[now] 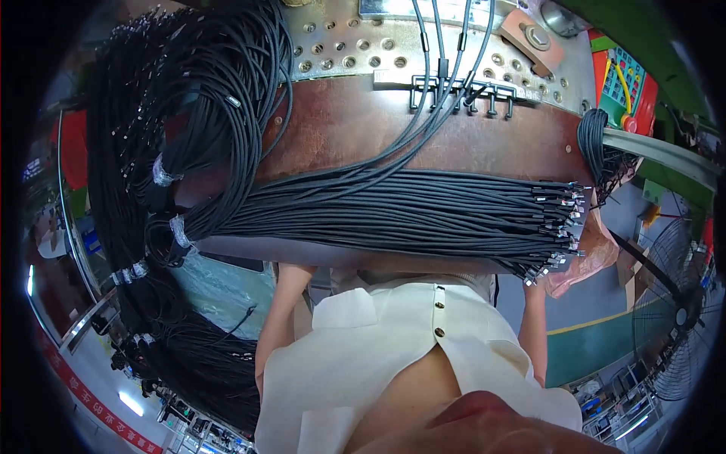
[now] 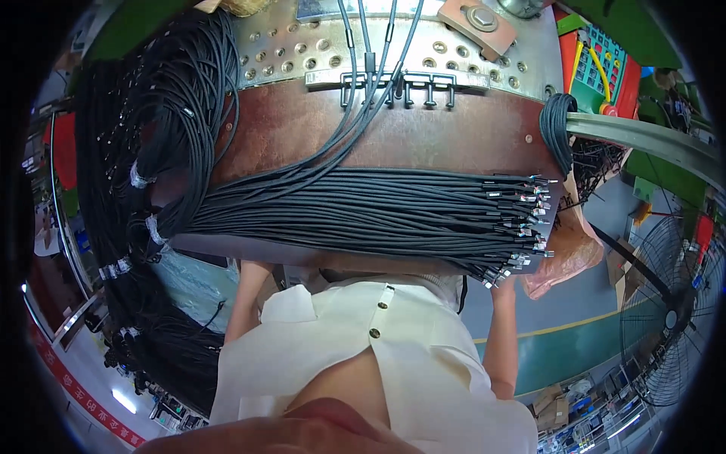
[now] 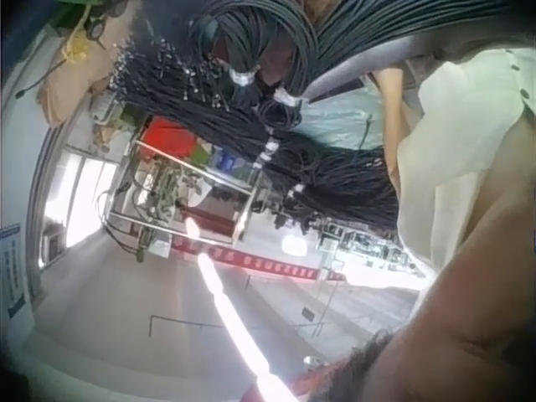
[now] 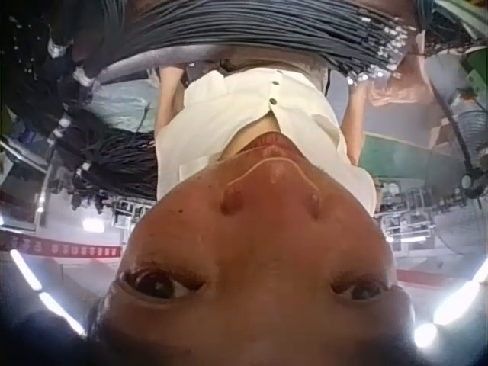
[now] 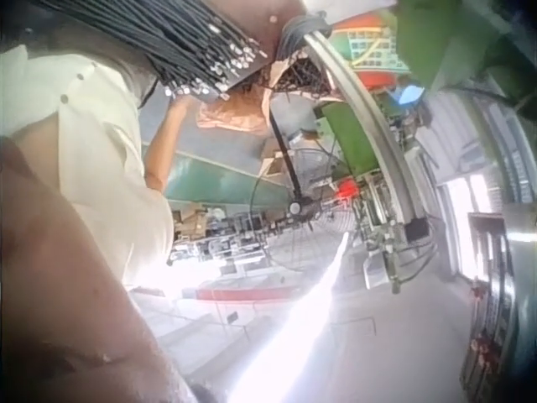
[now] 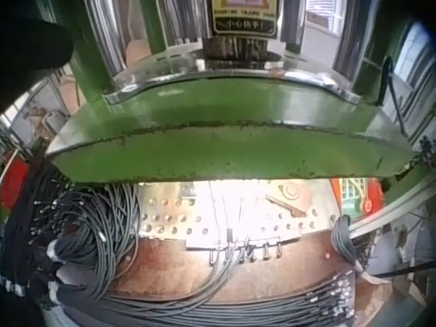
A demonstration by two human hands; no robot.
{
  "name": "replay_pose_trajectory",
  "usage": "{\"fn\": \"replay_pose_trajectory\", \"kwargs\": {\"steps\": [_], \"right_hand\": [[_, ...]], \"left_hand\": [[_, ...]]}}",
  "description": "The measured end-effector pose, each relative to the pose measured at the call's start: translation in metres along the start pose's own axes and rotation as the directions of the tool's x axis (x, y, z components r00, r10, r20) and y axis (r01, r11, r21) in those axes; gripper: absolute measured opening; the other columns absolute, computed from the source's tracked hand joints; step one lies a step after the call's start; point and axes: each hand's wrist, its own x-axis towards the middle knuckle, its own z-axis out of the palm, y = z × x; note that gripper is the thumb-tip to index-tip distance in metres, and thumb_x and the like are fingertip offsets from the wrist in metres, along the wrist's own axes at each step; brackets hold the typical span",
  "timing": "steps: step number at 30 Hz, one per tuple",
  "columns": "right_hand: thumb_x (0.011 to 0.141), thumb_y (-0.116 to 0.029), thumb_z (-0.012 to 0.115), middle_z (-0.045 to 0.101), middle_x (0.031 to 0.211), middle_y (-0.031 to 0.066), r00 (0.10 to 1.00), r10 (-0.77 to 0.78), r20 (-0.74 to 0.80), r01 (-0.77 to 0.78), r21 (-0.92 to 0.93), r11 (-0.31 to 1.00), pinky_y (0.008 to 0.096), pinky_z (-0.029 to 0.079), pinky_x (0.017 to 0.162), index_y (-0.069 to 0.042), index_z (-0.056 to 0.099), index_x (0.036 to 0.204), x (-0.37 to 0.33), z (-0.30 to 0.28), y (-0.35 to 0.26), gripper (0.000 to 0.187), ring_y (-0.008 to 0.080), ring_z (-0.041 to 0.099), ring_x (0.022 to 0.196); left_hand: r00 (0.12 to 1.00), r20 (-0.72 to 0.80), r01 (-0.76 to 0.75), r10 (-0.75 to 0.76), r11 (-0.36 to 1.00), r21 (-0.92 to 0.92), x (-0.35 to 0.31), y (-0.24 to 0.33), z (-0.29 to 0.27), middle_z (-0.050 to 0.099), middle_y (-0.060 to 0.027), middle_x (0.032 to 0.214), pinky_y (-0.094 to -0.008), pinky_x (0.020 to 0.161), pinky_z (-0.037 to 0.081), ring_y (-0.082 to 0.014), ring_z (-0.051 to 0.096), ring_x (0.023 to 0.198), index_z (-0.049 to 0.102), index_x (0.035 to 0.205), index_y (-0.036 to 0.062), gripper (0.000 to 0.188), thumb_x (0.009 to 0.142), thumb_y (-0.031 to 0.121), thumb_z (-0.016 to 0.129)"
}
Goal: The recorder is assembling wire harnesses by selecting black cables from a pile, attaching connectors, and placing them into an assembly fixture on a workbench.
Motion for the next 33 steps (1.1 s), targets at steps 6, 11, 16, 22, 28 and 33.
{"fn": "replay_pose_trajectory", "kwargs": {"steps": [6,11,16,22,28,33], "right_hand": [[0.093,-0.018,0.049,0.051,0.127,0.012,0.952,-0.227,0.205,0.297,-0.444,0.845,0.0378,0.043,0.101,-0.003,0.043,0.133,-0.018,0.078,-0.05,0.043,0.024,0.05,0.115],[0.089,-0.011,0.053,0.055,0.122,0.0129,0.775,-0.447,0.447,0.553,-0.822,0.136,0.0378,0.04,0.1,-0.001,0.05,0.125,-0.023,0.116,-0.077,0.038,0.0267,0.052,0.112],[0.084,-0.009,0.063,0.057,0.124,0.0188,0.808,-0.487,0.332,0.47,-0.862,0.191,0.0413,0.04,0.1,-0.001,0.054,0.124,-0.037,0.147,-0.093,0.041,0.0347,0.053,0.115],[0.083,-0.009,0.065,0.056,0.126,0.0162,0.783,-0.518,0.345,0.509,-0.834,0.214,0.0391,0.039,0.101,-0.002,0.053,0.127,-0.033,0.162,-0.105,0.046,0.0317,0.051,0.117],[0.088,-0.002,0.055,0.064,0.11,0.0117,0.389,-0.918,0.075,0.639,-0.74,0.211,0.0331,0.046,0.09,0.003,0.058,0.117,-0.037,0.176,-0.242,0.029,0.0202,0.06,0.099],[0.087,-0.014,0.062,0.061,0.117,0.0144,0.119,-0.436,0.892,0.743,-0.372,-0.557,0.0389,0.045,0.095,-0.006,0.058,0.123,-0.051,0.368,-0.299,0.036,0.0317,0.057,0.109]], "left_hand": [[0.974,-0.226,-0.015,0.03,0.997,0.07,0.001,-0.006,0.021,0.056,-0.014,0.129,-0.0397,0.102,0.04,-0.031,0.052,0.116,0.058,0.123,0.0072,0.04,0.09,0.029,0.053],[0.967,-0.257,-0.005,-0.001,1.0,-0.022,0.016,-0.009,0.023,0.05,-0.0143,0.136,-0.0382,0.103,0.037,-0.029,0.051,0.118,0.049,0.131,0.0021,0.046,0.093,0.028,0.05],[0.925,-0.368,-0.104,0.09,0.994,-0.017,0.008,0.011,-0.008,0.057,-0.0226,0.124,-0.0422,0.098,0.042,-0.0378,0.053,0.114,0.06,0.118,0.0031,0.038,0.09,0.027,0.051],[0.926,-0.375,-0.053,0.038,0.998,-0.031,0.002,0.021,-0.017,0.062,-0.0221,0.113,-0.0441,0.09,0.045,-0.0389,0.058,0.105,0.063,0.111,0.0015,0.035,0.087,0.026,0.056],[0.752,-0.041,-0.522,0.658,0.557,-0.646,-0.071,0.06,-0.121,0.061,-0.0174,0.122,-0.0383,0.096,0.044,-0.034,0.057,0.112,0.059,0.123,0.003,0.036,0.095,0.025,0.051],[0.462,-0.481,-0.873,0.745,0.285,-0.397,-0.045,0.149,-0.156,0.05,-0.0162,0.137,-0.0399,0.101,0.042,-0.0336,0.051,0.123,0.049,0.131,0.0006,0.044,0.094,0.024,0.053]]}}
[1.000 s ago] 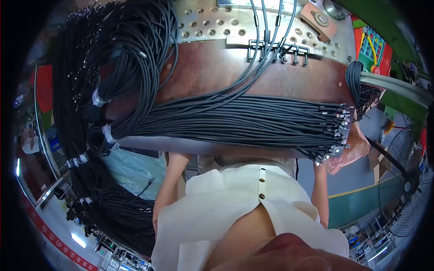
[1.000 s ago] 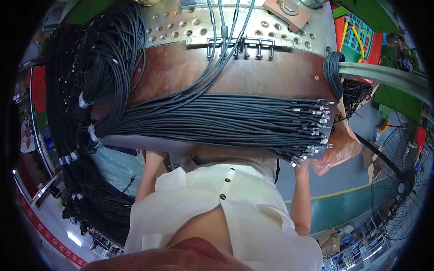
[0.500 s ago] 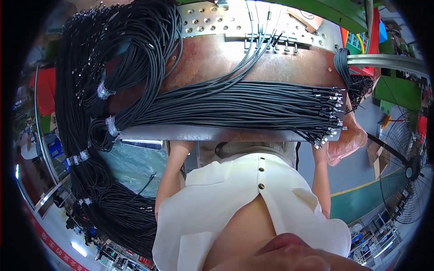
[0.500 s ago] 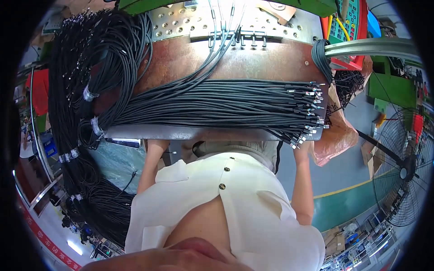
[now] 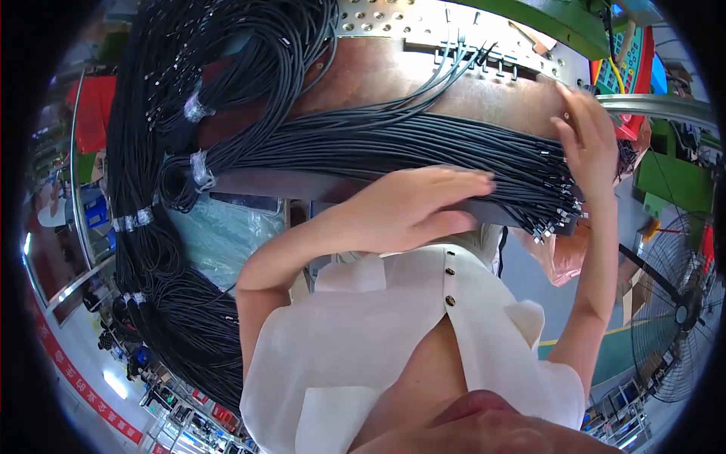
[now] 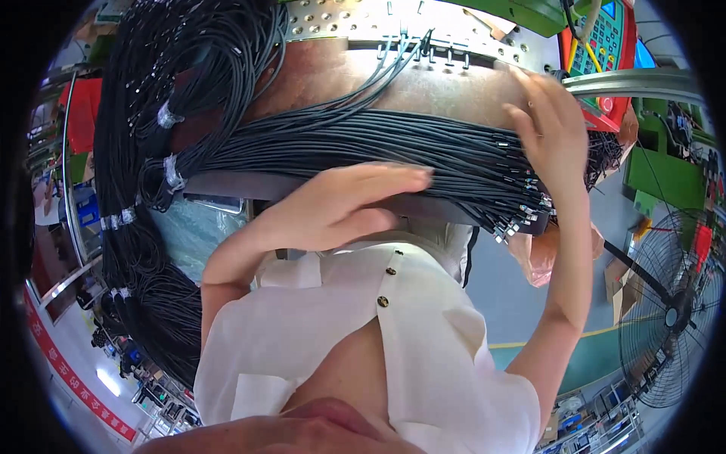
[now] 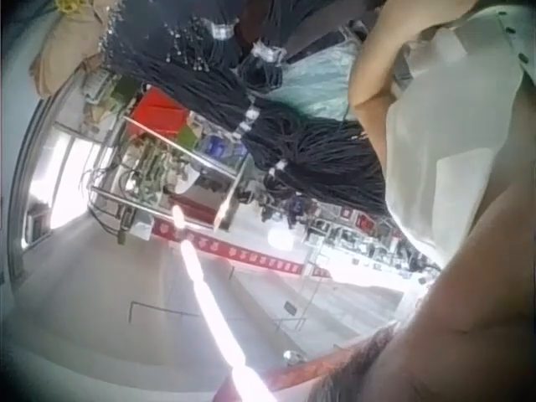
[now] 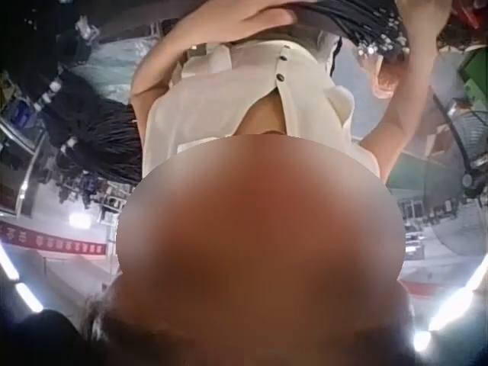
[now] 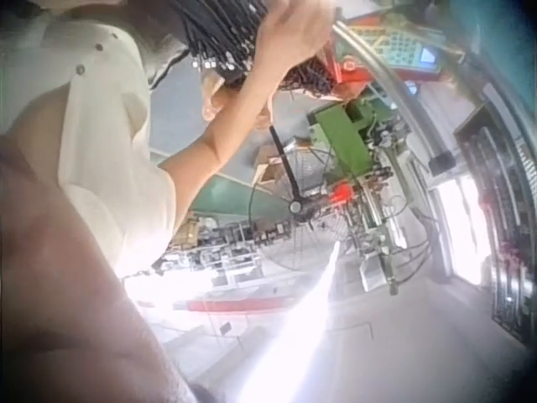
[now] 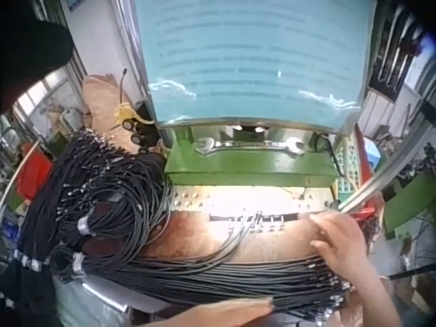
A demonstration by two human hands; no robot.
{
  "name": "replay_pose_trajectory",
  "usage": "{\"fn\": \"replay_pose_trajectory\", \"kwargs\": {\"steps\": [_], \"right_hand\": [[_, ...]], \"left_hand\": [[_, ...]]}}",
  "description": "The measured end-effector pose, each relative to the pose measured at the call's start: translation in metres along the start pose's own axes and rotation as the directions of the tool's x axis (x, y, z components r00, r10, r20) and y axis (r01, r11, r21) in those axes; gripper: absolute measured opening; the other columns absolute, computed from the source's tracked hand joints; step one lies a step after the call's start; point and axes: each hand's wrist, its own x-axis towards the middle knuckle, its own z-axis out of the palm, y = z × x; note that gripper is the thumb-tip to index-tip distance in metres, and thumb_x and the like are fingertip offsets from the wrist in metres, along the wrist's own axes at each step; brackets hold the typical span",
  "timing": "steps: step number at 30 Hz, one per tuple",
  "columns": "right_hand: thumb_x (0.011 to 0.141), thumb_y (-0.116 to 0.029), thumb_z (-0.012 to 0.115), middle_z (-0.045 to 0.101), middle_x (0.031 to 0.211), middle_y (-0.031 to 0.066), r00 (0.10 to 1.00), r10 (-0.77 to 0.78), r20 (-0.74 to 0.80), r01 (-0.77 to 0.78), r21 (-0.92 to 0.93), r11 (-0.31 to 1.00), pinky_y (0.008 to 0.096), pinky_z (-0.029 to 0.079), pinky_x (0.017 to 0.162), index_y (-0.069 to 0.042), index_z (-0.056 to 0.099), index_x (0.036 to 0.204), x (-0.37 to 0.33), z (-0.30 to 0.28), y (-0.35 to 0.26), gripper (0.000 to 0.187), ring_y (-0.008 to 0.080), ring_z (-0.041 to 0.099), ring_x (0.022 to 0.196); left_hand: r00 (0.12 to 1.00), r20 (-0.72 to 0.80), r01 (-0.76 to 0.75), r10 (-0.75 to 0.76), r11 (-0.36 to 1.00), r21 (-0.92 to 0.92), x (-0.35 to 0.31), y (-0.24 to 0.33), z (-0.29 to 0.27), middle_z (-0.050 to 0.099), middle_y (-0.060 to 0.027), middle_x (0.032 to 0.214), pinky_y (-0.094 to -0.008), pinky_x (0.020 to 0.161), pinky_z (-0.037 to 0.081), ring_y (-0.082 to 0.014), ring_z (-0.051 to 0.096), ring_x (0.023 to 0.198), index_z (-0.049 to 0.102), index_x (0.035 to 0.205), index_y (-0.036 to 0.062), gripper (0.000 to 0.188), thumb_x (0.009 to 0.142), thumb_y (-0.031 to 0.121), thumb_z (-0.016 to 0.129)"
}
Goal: The recorder is assembling wire harnesses by selecting black cables from a pile, attaching connectors, and placing them into an assembly fixture on a workbench.
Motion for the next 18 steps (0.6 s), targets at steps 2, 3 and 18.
{"fn": "replay_pose_trajectory", "kwargs": {"steps": [2,3,18], "right_hand": [[0.084,-0.036,0.065,0.058,0.119,0.0162,0.983,-0.164,0.077,0.175,-0.162,0.971,0.0447,0.038,0.1,-0.005,0.055,0.125,0.042,0.039,0.0,0.052,0.0338,0.052,0.115],[0.086,-0.043,0.061,0.059,0.117,0.0186,0.975,-0.194,0.111,0.215,-0.222,0.951,0.045,0.038,0.1,-0.004,0.054,0.124,0.055,0.059,-0.002,0.056,0.0343,0.053,0.114],[0.086,-0.027,0.063,0.065,0.08,0.0099,0.994,-0.107,-0.017,0.1,-0.218,0.971,0.0368,0.05,0.07,-0.007,0.068,0.086,0.036,0.013,0.013,0.02,0.0263,0.063,0.076]], "left_hand": [[0.974,-0.103,-0.165,0.202,0.944,0.287,0.042,-0.01,0.03,0.042,-0.0156,0.143,-0.0457,0.105,0.036,-0.032,0.043,0.128,0.045,0.134,0.0021,0.055,0.091,0.034,0.058],[0.97,-0.123,-0.128,0.21,0.87,0.475,0.059,-0.014,0.035,0.042,-0.0185,0.141,-0.0482,0.107,0.033,-0.0335,0.041,0.13,0.045,0.133,-0.0001,0.061,0.088,0.04,0.059],[0.905,-0.401,0.369,-0.145,0.736,0.567,0.003,-0.036,-0.057,0.066,-0.0083,0.089,-0.0286,0.073,0.049,-0.0231,0.064,0.082,0.068,0.096,0.0037,0.018,0.083,0.017,0.067]]}}
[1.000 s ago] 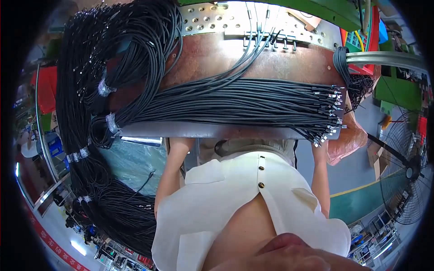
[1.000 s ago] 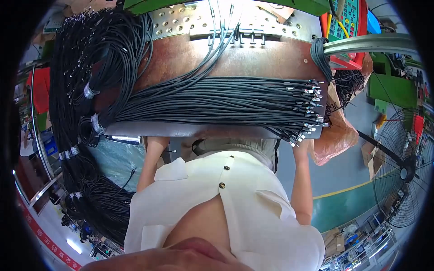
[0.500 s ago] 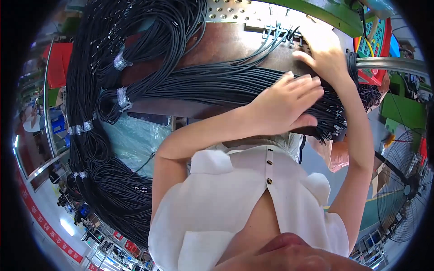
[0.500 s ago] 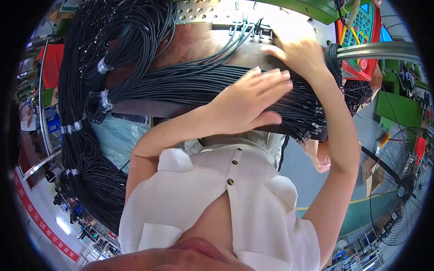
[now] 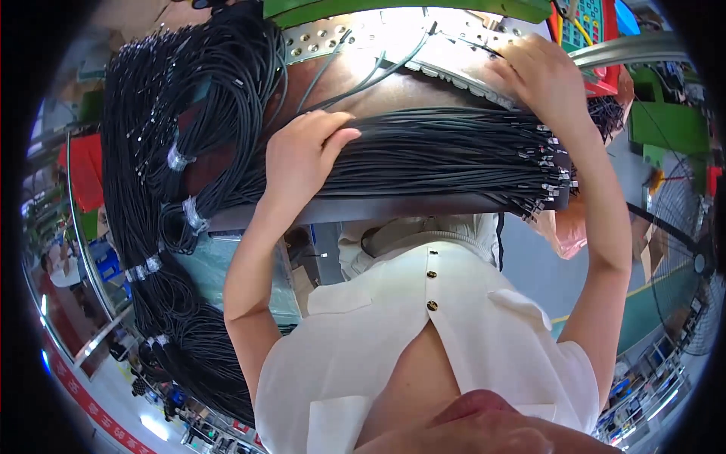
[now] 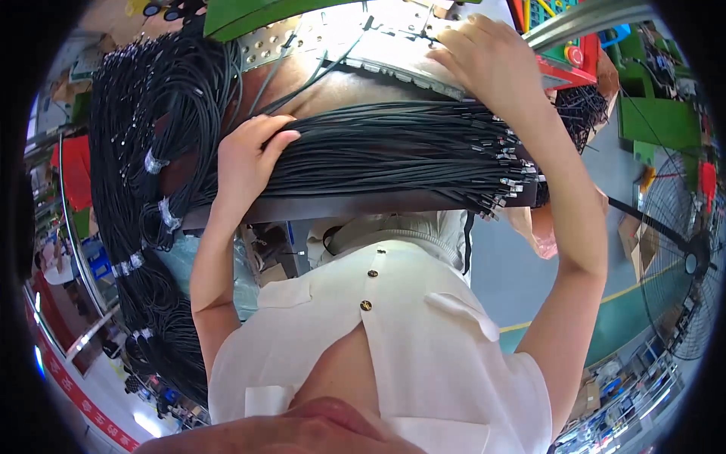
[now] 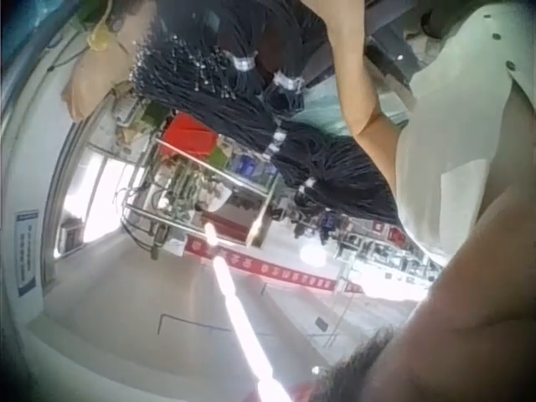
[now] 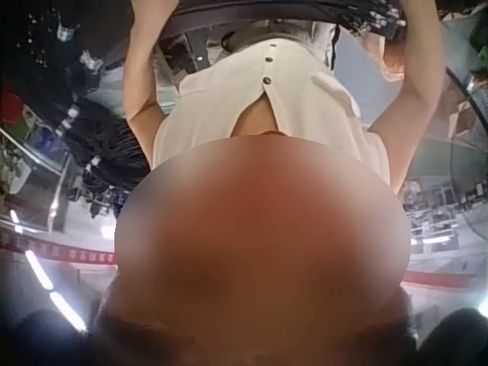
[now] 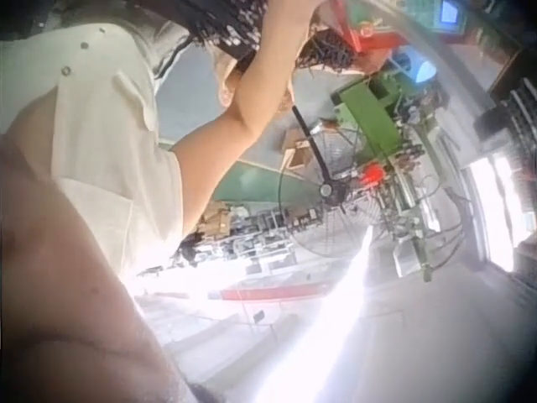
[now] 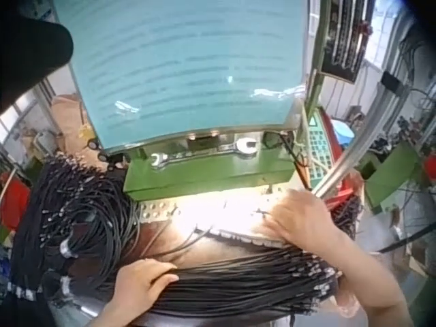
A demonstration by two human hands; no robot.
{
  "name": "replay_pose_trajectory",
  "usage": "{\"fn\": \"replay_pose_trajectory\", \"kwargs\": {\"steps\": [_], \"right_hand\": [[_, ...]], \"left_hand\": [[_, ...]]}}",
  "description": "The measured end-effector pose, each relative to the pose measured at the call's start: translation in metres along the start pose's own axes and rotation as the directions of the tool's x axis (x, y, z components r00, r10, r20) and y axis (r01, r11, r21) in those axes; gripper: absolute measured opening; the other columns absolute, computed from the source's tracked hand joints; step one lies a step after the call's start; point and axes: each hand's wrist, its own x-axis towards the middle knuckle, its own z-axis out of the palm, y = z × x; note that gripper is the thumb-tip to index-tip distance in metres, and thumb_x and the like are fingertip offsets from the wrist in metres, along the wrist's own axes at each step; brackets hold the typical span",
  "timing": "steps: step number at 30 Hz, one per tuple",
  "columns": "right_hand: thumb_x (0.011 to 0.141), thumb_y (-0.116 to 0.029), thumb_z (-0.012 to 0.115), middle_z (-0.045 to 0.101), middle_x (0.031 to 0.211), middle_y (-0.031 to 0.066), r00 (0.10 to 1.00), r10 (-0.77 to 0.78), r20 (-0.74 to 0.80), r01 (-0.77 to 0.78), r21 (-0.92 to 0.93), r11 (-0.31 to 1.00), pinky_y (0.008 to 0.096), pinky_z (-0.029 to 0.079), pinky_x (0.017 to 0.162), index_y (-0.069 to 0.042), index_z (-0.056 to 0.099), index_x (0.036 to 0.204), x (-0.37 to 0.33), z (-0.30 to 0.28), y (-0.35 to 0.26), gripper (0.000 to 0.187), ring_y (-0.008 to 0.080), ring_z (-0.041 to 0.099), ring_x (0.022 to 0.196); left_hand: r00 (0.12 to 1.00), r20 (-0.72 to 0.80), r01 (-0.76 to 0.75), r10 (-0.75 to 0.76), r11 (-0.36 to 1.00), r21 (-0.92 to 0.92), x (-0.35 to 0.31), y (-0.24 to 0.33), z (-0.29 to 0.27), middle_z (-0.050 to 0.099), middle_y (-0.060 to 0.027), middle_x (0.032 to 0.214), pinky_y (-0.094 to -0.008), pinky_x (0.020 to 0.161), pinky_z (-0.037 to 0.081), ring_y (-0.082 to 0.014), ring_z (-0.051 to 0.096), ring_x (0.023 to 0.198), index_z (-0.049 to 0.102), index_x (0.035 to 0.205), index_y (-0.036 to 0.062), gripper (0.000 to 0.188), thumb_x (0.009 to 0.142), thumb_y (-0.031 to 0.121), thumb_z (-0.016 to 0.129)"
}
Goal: The recorder is assembling wire harnesses by selecting black cables from a pile, attaching connectors, and placing them into an assembly fixture on a workbench.
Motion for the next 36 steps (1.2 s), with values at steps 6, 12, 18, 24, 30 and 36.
{"fn": "replay_pose_trajectory", "kwargs": {"steps": [6,12,18,24,30,36], "right_hand": [[0.085,-0.017,0.065,0.067,0.095,0.0094,0.813,0.574,0.098,-0.561,-0.133,0.817,0.0362,0.05,0.074,-0.005,0.068,0.103,-0.138,-0.101,0.016,0.022,0.0286,0.063,0.085],[0.088,-0.02,0.062,0.066,0.107,0.0133,0.827,0.489,0.277,-0.542,0.162,0.825,0.034,0.051,0.082,-0.006,0.061,0.118,-0.104,-0.086,0.012,0.033,0.0286,0.064,0.091],[0.089,-0.02,0.061,0.065,0.099,0.0125,0.863,-0.008,0.505,-0.312,0.546,0.777,0.0311,0.05,0.076,-0.006,0.057,0.121,0.009,0.019,0.008,0.035,0.0205,0.064,0.089],[0.093,-0.028,0.055,0.066,0.097,0.0163,0.95,-0.188,0.247,0.085,0.375,0.923,0.0397,0.05,0.072,-0.012,0.066,0.111,0.016,0.063,0.012,0.027,0.0321,0.063,0.085],[0.083,-0.014,0.065,0.061,0.093,0.0111,0.99,-0.125,0.058,0.077,0.52,0.851,0.0408,0.047,0.072,-0.006,0.065,0.101,-0.006,0.029,-0.027,0.02,0.0308,0.06,0.084],[0.065,-0.017,0.064,0.056,0.095,0.0048,0.969,-0.182,-0.165,0.229,0.345,0.91,0.0359,0.047,0.074,-0.01,0.063,0.104,-0.023,0.0,-0.075,0.04,0.0231,0.058,0.089]], "left_hand": [[0.942,0.296,0.291,-0.155,0.817,-0.498,0.008,0.002,-0.018,0.065,-0.004,0.08,-0.0243,0.069,0.047,-0.0092,0.059,0.076,0.066,0.094,-0.001,0.015,0.084,0.011,0.066],[0.542,0.825,0.207,0.157,0.927,-0.313,0.09,0.077,0.024,0.059,-0.0041,0.062,-0.0272,0.051,0.044,-0.0111,0.054,0.055,0.057,0.076,0.0008,0.042,0.093,0.039,0.054],[0.512,0.799,0.685,0.316,0.411,-0.601,0.085,0.151,0.086,0.053,0.0015,0.063,-0.0218,0.044,0.034,-0.0056,0.045,0.051,0.063,0.094,0.0028,0.03,0.097,0.031,0.053],[0.747,0.663,0.665,0.041,-0.064,-0.744,-0.004,0.124,0.06,0.05,0.0014,0.065,-0.0193,0.046,0.03,-0.0043,0.038,0.052,0.058,0.11,0.0028,0.027,0.101,0.025,0.046],[0.849,0.479,0.436,-0.223,-0.216,-0.874,-0.019,0.103,0.065,0.048,0.0008,0.064,-0.0191,0.045,0.027,-0.0049,0.037,0.051,0.057,0.117,0.0054,0.026,0.101,0.023,0.047],[0.783,0.597,0.525,-0.172,-0.331,-0.784,-0.015,0.093,0.065,0.057,-0.002,0.07,-0.0216,0.047,0.038,-0.0066,0.048,0.055,0.059,0.109,0.0025,0.03,0.101,0.028,0.047]]}}
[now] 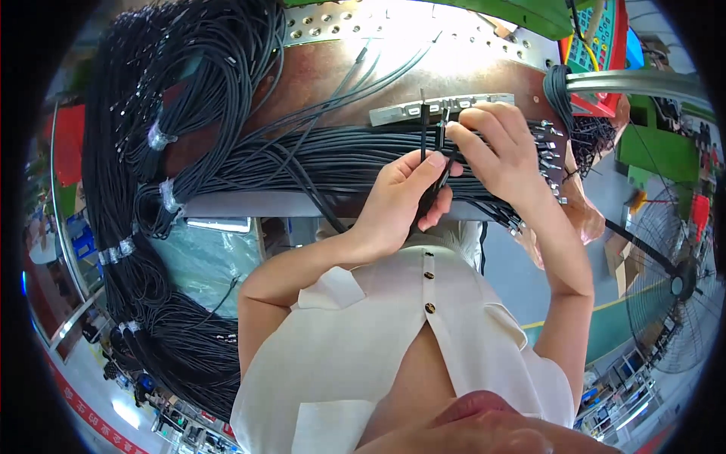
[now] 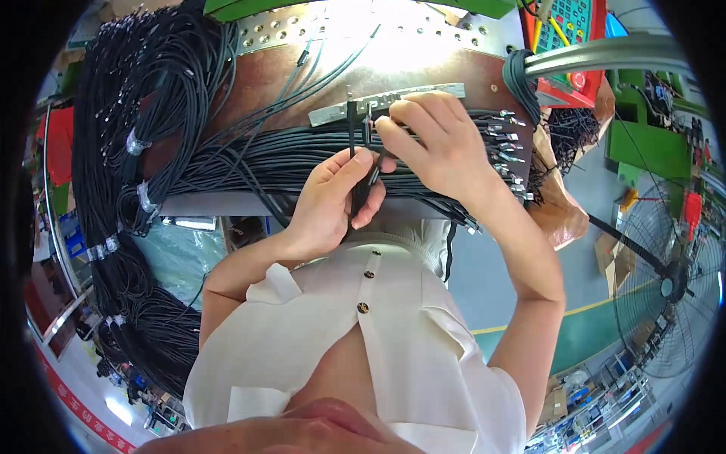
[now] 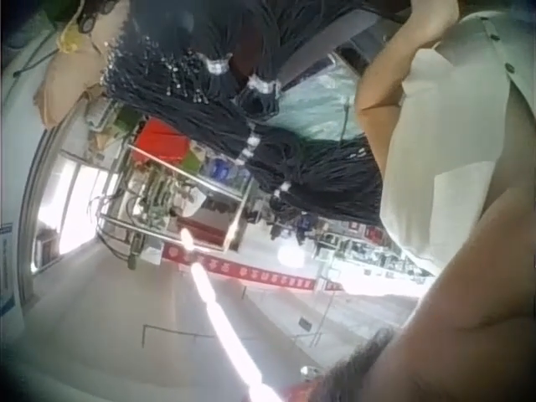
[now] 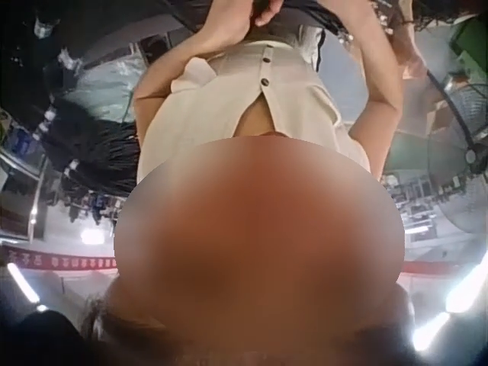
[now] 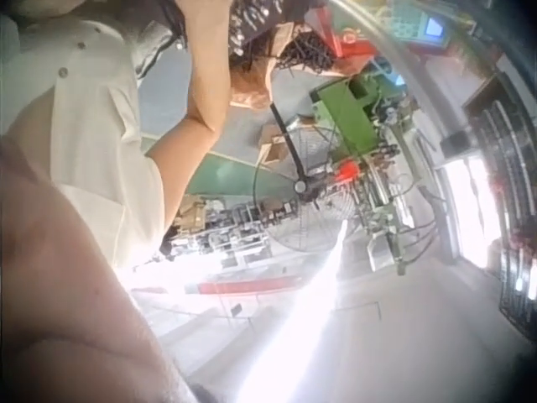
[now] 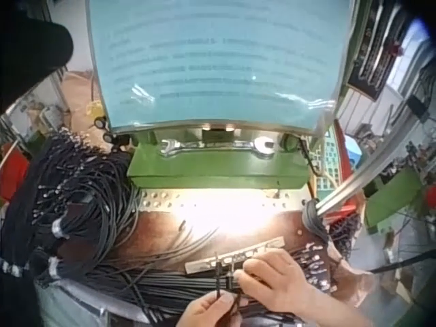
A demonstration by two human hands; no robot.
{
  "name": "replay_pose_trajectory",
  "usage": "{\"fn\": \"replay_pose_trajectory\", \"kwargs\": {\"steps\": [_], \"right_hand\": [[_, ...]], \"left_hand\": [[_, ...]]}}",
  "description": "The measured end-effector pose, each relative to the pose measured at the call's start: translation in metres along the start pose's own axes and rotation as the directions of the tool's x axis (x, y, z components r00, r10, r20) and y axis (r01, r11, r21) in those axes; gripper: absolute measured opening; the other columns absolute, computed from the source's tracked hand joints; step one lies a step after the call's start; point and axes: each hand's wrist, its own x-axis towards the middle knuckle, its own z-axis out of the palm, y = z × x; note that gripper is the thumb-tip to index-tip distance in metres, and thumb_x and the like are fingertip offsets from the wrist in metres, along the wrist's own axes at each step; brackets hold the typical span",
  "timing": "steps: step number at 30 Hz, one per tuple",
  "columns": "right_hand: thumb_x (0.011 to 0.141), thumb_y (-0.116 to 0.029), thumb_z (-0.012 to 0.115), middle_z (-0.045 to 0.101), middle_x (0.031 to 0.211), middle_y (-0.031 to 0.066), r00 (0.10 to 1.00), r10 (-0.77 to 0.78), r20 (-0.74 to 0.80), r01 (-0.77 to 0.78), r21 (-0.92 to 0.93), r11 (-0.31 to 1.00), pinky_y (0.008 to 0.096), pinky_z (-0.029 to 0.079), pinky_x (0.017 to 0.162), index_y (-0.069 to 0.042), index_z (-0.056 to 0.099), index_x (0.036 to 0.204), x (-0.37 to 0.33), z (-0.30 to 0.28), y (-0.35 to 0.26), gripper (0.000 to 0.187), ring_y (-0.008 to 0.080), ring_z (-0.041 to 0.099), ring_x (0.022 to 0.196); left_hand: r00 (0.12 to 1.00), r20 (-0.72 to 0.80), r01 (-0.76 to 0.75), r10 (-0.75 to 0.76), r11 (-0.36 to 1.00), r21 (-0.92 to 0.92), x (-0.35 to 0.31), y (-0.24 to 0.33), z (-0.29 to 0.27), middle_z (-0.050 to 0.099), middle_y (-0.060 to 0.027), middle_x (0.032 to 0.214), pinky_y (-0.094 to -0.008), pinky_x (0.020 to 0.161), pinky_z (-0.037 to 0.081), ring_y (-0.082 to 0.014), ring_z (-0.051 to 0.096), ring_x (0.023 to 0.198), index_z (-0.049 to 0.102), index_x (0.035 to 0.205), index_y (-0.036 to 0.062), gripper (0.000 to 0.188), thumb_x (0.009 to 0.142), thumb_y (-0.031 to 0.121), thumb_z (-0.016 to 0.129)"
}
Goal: The recorder is assembling wire harnesses by selecting black cables from a pile, attaching connectors, and placing them into an assembly fixture on a workbench.
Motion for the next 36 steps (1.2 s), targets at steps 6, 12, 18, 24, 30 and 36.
{"fn": "replay_pose_trajectory", "kwargs": {"steps": [6,12,18,24,30,36], "right_hand": [[0.062,0.0,0.063,0.057,0.094,0.0056,0.982,0.174,-0.068,-0.175,-0.014,0.984,0.0369,0.048,0.072,-0.007,0.065,0.105,0.011,0.013,-0.005,0.044,0.0247,0.058,0.086],[0.069,0.005,0.064,0.06,0.087,0.0067,0.967,0.251,0.04,-0.249,0.343,0.906,0.0379,0.049,0.069,-0.008,0.064,0.095,0.031,0.028,-0.007,0.029,0.0288,0.059,0.08],[0.072,0.002,0.065,0.062,0.08,0.0099,0.865,0.366,0.344,-0.484,0.379,0.789,0.0369,0.049,0.065,-0.005,0.062,0.084,0.05,0.02,-0.006,0.014,0.0311,0.062,0.075],[0.072,0.002,0.064,0.061,0.082,0.0092,0.91,0.308,0.278,-0.378,0.252,0.891,0.0393,0.049,0.065,-0.004,0.06,0.082,0.044,0.026,-0.009,0.013,0.0305,0.061,0.078],[0.071,-0.002,0.067,0.06,0.091,0.0061,0.982,0.186,0.042,-0.19,0.151,0.97,0.0363,0.049,0.068,-0.007,0.061,0.091,0.036,0.011,-0.012,0.022,0.0266,0.06,0.081],[0.071,-0.002,0.066,0.065,0.088,0.0069,0.985,0.171,-0.029,-0.17,0.034,0.985,0.0341,0.049,0.069,-0.005,0.063,0.09,0.023,0.008,0.009,0.02,0.0249,0.063,0.08]], "left_hand": [[0.976,-0.071,-0.207,0.208,0.978,0.012,-0.012,0.011,-0.017,0.049,-0.0007,0.068,-0.0226,0.056,0.042,-0.0089,0.045,0.06,0.053,0.123,0.0022,0.034,0.102,0.027,0.044],[0.972,-0.057,-0.236,0.229,0.935,-0.265,-0.017,0.025,-0.008,0.034,0.0034,0.062,-0.0186,0.05,0.029,-0.0061,0.031,0.055,0.044,0.135,0.0055,0.045,0.103,0.035,0.033],[0.978,-0.093,-0.203,0.184,0.941,-0.271,-0.011,0.017,-0.018,0.036,0.0053,0.061,-0.0188,0.049,0.027,-0.0042,0.031,0.054,0.055,0.102,0.0083,0.026,0.102,0.031,0.043],[0.988,-0.057,-0.153,0.144,0.966,-0.208,-0.008,0.016,-0.015,0.04,0.0035,0.062,-0.019,0.048,0.027,-0.0041,0.031,0.052,0.058,0.099,0.0066,0.028,0.102,0.03,0.044],[0.99,-0.062,-0.132,0.123,0.978,-0.164,-0.008,0.018,-0.011,0.045,0.0017,0.061,-0.0206,0.047,0.029,-0.0053,0.036,0.051,0.058,0.096,0.0042,0.026,0.099,0.028,0.048],[0.995,0.096,-0.009,-0.009,0.983,0.186,-0.012,0.031,-0.01,0.063,-0.0085,0.075,-0.0233,0.058,0.046,-0.0106,0.057,0.062,0.062,0.09,0.0009,0.029,0.099,0.025,0.048]]}}
